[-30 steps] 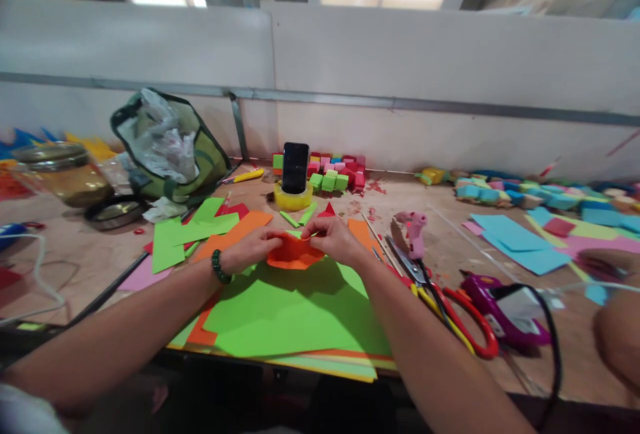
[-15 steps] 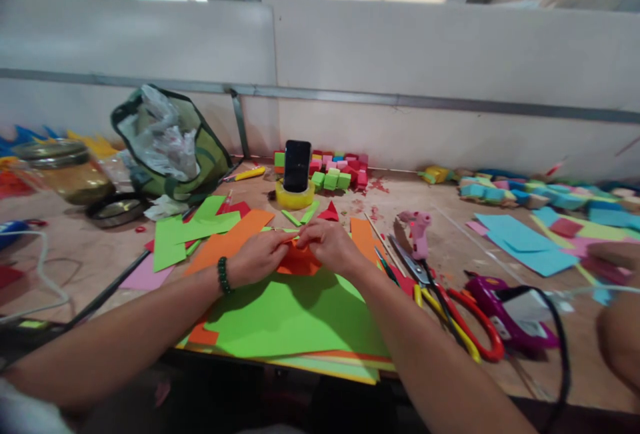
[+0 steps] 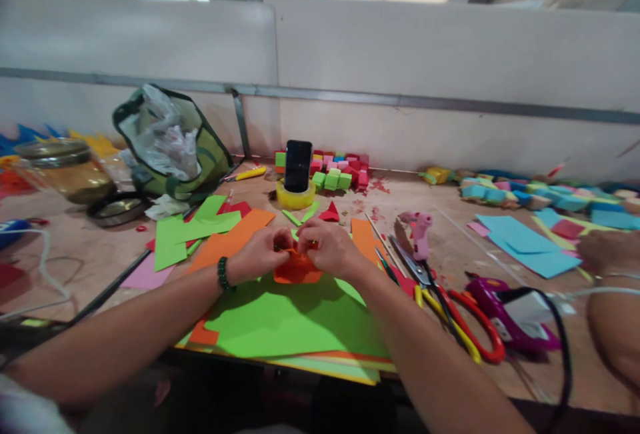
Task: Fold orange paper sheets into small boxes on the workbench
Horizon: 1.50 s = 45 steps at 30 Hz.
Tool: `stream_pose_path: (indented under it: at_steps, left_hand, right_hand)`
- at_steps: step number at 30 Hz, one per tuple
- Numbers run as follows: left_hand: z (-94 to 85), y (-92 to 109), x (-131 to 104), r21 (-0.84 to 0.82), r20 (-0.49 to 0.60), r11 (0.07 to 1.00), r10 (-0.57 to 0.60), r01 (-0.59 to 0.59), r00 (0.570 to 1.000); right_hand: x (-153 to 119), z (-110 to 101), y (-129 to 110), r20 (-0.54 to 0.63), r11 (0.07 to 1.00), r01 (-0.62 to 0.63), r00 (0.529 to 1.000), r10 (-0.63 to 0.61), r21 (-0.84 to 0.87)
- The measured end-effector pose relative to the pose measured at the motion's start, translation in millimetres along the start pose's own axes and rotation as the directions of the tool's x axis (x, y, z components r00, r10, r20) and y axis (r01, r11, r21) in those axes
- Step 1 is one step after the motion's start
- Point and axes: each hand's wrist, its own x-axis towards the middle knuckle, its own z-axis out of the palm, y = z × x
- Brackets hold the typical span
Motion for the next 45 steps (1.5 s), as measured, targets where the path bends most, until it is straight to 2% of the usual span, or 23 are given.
stream_pose_path:
  at_steps: [3, 8, 12, 16, 22, 27, 31, 34, 40, 45]
  left_hand:
    - [-0.3, 1.9, 1.2, -0.098, 0.067, 0.993, -0.057, 0.063, 0.996]
    - [-1.0, -0.4, 4.6, -0.251, 0.073, 0.952, -0.162, 0.175, 0.984]
    - [-2.8, -2.3, 7.9, -0.312, 0.092, 0.92, -0.218, 0.236, 0.972]
    - [-6.0, 1.6, 9.2, -0.463, 0.116, 0.806, -0.356, 0.368, 0.927]
    - [-9.7, 7.4, 8.6, -0.497, 0.084, 0.767, -0.424, 0.407, 0.902]
    - [-7.9, 3.1, 9.1, -0.503, 0.047, 0.797, -0.361, 0.334, 0.931]
    - [-5.7, 2.2, 7.1, -0.431, 0.059, 0.852, -0.303, 0.298, 0.951]
    - [-4.0, 3.3, 5.3, -0.391, 0.076, 0.87, -0.296, 0.301, 0.952]
    - [-3.6, -0.6, 5.9, -0.399, 0.071, 0.876, -0.264, 0.271, 0.962]
    - [-5.3, -5.0, 8.8, -0.449, 0.054, 0.858, -0.251, 0.248, 0.967]
  right_hand:
    - [-0.6, 0.8, -3.5, 0.022, 0.998, -0.025, 0.999, 0.026, -0.049]
    - [-1.3, -5.9, -0.2, 0.044, 0.976, -0.209, 0.976, 0.212, -0.059]
    - [1.1, -11.4, 10.6, 0.019, 0.95, -0.266, 0.964, 0.267, 0.165]
    - [4.5, -12.2, 17.7, 0.02, 0.806, -0.385, 0.906, 0.422, 0.45]
    - [5.7, -14.9, 20.1, 0.068, 0.711, -0.416, 0.884, 0.463, 0.567]
    - [4.0, -17.5, 17.4, 0.131, 0.715, -0.449, 0.881, 0.455, 0.536]
    - [3.0, -15.4, 6.9, 0.172, 0.809, -0.375, 0.927, 0.334, 0.452]
    - [2.9, -12.6, 4.7, 0.142, 0.855, -0.338, 0.941, 0.307, 0.394]
    - [1.9, -22.1, 14.4, 0.061, 0.793, -0.399, 0.905, 0.421, 0.461]
    - [1.0, -20.9, 18.8, 0.18, 0.757, -0.435, 0.898, 0.401, 0.488]
